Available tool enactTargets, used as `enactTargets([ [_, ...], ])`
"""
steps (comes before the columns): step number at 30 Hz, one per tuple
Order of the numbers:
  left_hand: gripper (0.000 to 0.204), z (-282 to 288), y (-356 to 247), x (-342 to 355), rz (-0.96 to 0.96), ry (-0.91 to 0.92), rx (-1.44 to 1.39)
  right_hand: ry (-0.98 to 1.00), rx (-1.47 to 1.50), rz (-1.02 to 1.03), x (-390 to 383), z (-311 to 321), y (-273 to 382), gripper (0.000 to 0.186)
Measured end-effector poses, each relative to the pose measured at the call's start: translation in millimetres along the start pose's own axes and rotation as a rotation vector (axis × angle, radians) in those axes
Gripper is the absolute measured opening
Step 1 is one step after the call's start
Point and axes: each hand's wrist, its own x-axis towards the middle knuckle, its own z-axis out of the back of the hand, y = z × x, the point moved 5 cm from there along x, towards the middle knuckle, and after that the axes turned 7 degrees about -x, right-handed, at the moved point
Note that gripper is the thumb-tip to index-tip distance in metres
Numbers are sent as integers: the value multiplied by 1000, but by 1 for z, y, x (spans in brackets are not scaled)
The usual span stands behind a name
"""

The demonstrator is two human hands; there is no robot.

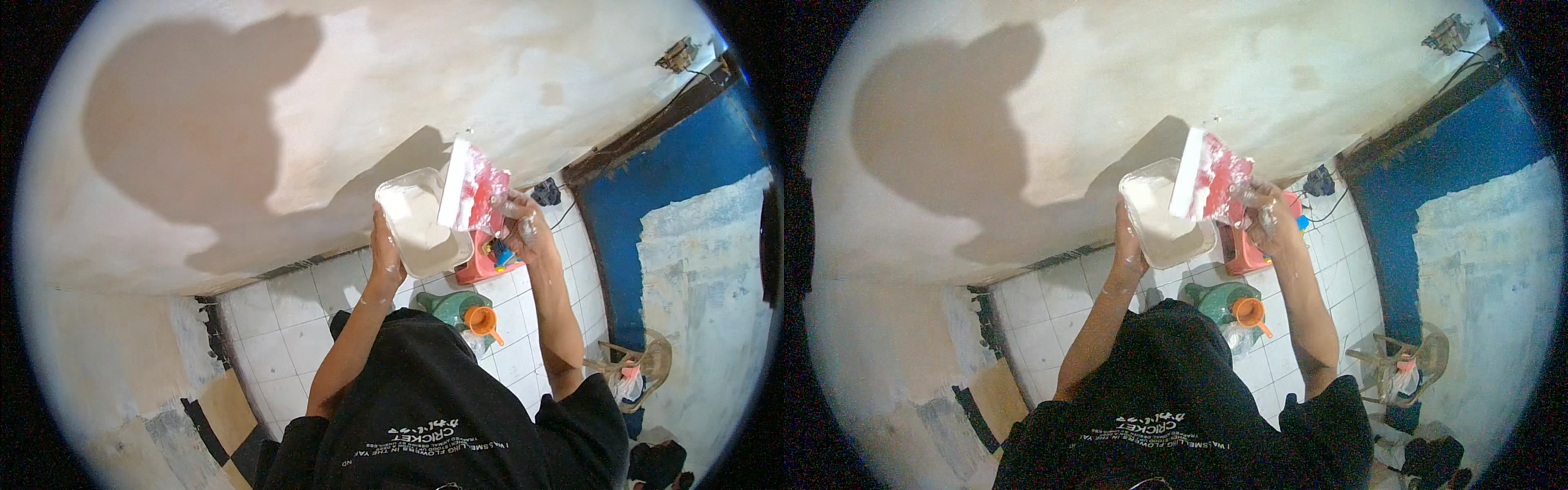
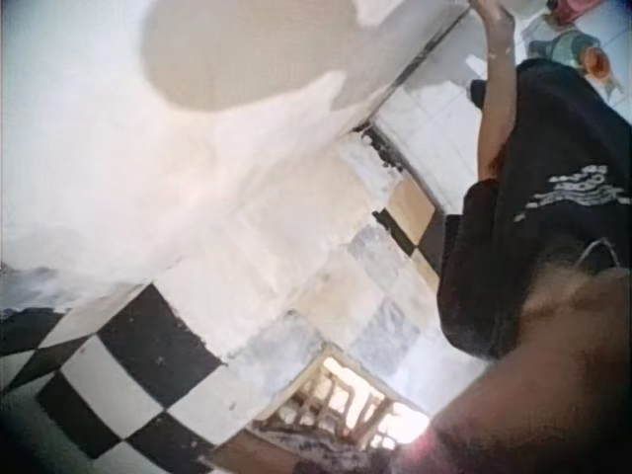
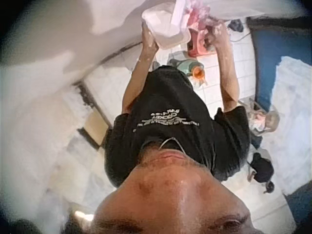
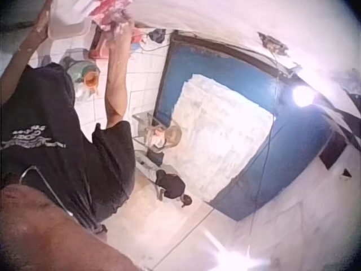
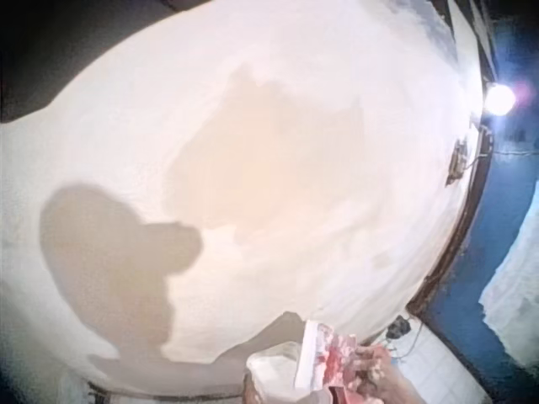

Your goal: The person applies a white plaster mixture from a container onto a wall using a putty knife, smoothing it over various patches of the surface.

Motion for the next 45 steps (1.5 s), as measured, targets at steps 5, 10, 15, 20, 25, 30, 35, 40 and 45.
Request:
enactTargets([
  [5,62,-13,-6,4,20,84,-37,11,64,2,0,17,16,27],
  [10,61,-16,-3,15,81,129,-40,-55,105,137,5,27,46,21],
  [15,62,-11,4,22,169,177,-85,-269,-136,520,42,44,124,20],
  [20,53,-8,8,13,135,83,-26,-582,-668,647,64,18,178,18],
  [25,67,42,13,-14,281,21,39,-1090,-1017,941,103,-76,153,16],
  [30,66,59,-3,-34,308,-33,87,-1000,-1042,718,95,-120,113,24],
  [35,62,96,-27,-51,264,30,53,-899,-802,834,47,-134,81,26],
  [40,62,120,-51,-71,212,-18,74,-1134,-764,627,57,-50,72,25],
  [45,59,118,-59,-90,194,-146,137,-1363,-863,910,109,-30,89,15],
])
